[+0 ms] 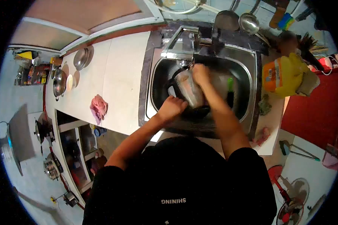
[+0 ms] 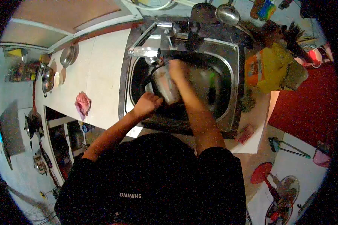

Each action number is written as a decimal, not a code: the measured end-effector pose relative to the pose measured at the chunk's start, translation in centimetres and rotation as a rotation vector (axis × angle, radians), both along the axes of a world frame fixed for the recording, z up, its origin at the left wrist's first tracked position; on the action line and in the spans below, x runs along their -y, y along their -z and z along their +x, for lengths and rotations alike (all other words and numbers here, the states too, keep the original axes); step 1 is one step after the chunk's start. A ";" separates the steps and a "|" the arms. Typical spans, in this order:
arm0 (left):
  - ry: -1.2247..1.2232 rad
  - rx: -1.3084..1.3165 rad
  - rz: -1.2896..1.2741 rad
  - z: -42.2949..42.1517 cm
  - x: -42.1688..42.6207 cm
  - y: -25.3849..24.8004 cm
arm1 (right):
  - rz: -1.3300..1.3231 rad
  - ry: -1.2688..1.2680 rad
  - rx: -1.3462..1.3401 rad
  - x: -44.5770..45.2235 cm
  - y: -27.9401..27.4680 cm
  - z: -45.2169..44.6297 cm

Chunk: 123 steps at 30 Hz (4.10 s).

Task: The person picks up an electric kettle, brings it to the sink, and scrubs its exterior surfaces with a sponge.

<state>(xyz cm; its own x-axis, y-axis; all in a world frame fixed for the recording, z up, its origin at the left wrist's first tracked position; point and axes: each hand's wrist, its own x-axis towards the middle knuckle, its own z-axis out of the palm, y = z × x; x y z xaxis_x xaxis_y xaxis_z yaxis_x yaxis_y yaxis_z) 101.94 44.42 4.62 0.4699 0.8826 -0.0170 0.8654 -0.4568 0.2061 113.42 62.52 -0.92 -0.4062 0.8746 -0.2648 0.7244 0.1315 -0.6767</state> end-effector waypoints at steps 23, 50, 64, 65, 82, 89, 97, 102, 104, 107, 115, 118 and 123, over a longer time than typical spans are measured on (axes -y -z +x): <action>0.002 -0.018 -0.022 0.3 -1.0 -0.5 | 0.209 -0.086 -0.022 0.9 -2.1 0.2; -0.318 0.103 -0.035 0.6 -2.4 -0.8 | 0.529 -0.314 0.216 7.1 -9.0 7.0; -0.504 0.226 -0.103 0.5 -3.2 -1.5 | 0.721 -0.370 0.005 8.2 -9.4 6.0; -0.528 0.236 -0.115 0.6 -3.3 -1.7 | 0.670 -0.311 0.032 7.9 -9.4 5.9; -0.812 1.425 -0.605 0.2 -3.7 -0.8 | 0.589 -0.223 -0.181 8.7 -9.4 4.1; -0.864 2.143 -0.836 0.9 -3.4 -3.8 | 0.521 -0.111 -0.428 11.5 -11.3 2.5; -1.033 2.108 -0.851 1.4 -3.4 -2.1 | 0.807 -0.142 -0.110 9.4 -10.9 1.3; -1.090 2.264 -0.793 1.0 -3.1 -3.4 | 0.879 -0.381 0.073 13.7 -10.5 3.1; -0.999 2.265 -0.778 0.5 -3.0 -2.4 | 0.830 -0.374 -0.011 16.1 -9.1 4.4; -0.902 2.197 -0.811 -0.4 -3.8 1.0 | 0.750 -0.344 -0.069 15.8 -8.7 4.5; -0.809 2.218 -0.772 -1.9 -4.4 -1.4 | 0.751 -0.313 -0.244 12.6 -9.5 1.5; -0.849 2.356 -0.772 -2.5 -5.3 -0.7 | 0.690 -0.372 -0.244 15.1 -5.6 5.7; -0.958 2.382 -0.760 -3.6 -7.8 3.1 | 0.475 -0.236 -0.282 15.1 -2.8 7.5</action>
<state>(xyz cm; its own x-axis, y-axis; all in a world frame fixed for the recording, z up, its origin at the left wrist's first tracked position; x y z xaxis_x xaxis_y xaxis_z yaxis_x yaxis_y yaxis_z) 98.29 52.17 1.48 -0.0574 0.8421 -0.5363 -0.9089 0.1782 0.3770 120.92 47.44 1.91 -0.6017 0.7482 0.2794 0.4394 0.6023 -0.6665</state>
